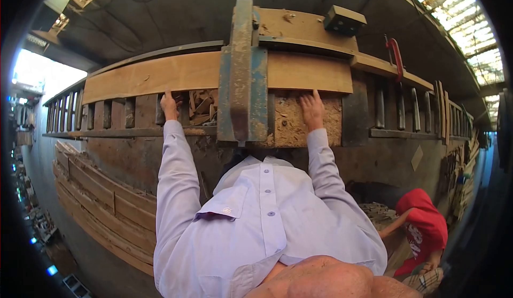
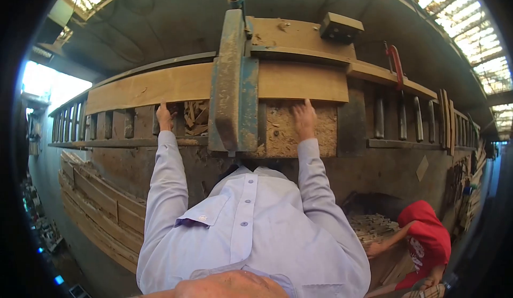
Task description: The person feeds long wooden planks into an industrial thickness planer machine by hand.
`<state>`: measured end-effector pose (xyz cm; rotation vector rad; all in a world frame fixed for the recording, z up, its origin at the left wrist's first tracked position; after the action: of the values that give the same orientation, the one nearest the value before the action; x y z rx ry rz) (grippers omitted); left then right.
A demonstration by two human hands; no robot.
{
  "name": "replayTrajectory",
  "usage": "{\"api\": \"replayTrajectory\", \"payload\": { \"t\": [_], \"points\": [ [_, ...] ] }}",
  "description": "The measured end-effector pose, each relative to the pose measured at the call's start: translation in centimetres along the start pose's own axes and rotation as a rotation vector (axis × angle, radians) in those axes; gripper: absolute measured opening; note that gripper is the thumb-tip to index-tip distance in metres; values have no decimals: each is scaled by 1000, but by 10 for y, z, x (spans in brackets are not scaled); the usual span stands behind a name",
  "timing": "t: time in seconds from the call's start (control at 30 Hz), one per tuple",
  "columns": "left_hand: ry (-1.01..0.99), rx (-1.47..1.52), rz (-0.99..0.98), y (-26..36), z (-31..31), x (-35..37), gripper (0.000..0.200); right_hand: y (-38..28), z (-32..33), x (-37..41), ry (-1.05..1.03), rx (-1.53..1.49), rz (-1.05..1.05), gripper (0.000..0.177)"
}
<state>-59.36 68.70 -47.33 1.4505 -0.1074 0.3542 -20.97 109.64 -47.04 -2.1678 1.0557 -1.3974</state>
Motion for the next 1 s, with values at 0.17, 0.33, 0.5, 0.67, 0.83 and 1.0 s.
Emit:
{"api": "replayTrajectory", "payload": {
  "t": [0.17, 0.33, 0.5, 0.67, 0.83, 1.0],
  "points": [
    [-48, 57, 54, 4, 0, 4, 52, 11, -12, -34, -120, -8, -76, 58],
    [-2, 77, 129, 5, 1, 6, 53, 14, 4, -17, -132, 42, -14, 59],
    [17, 81, 131, 5, 0, 4, 52, 0, 58, 22, -52, -14, -17, 35],
    [-9, 94, 81, -1, -2, 4, 51, -85, 124, 21, 246, 92, 225, 25],
    [-98, -257, -213, -1, 9, 1, 55, -210, 235, -29, 286, 1469, 1418, 40],
    [32, 24, 68, -3, 0, -6, 48, -311, 278, -62, 648, 1821, 944, 38]
  ]
}}
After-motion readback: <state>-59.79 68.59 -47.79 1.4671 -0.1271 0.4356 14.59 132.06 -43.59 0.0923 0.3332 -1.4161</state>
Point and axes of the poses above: each hand's wrist, its own x-axis away from the middle knuckle, its own z-axis out of the back of the hand, y = z × x, the point moved 2 cm from there along -x, towards the middle knuckle, and after that the axes turned 8 degrees about y, right-handed, at the moved point
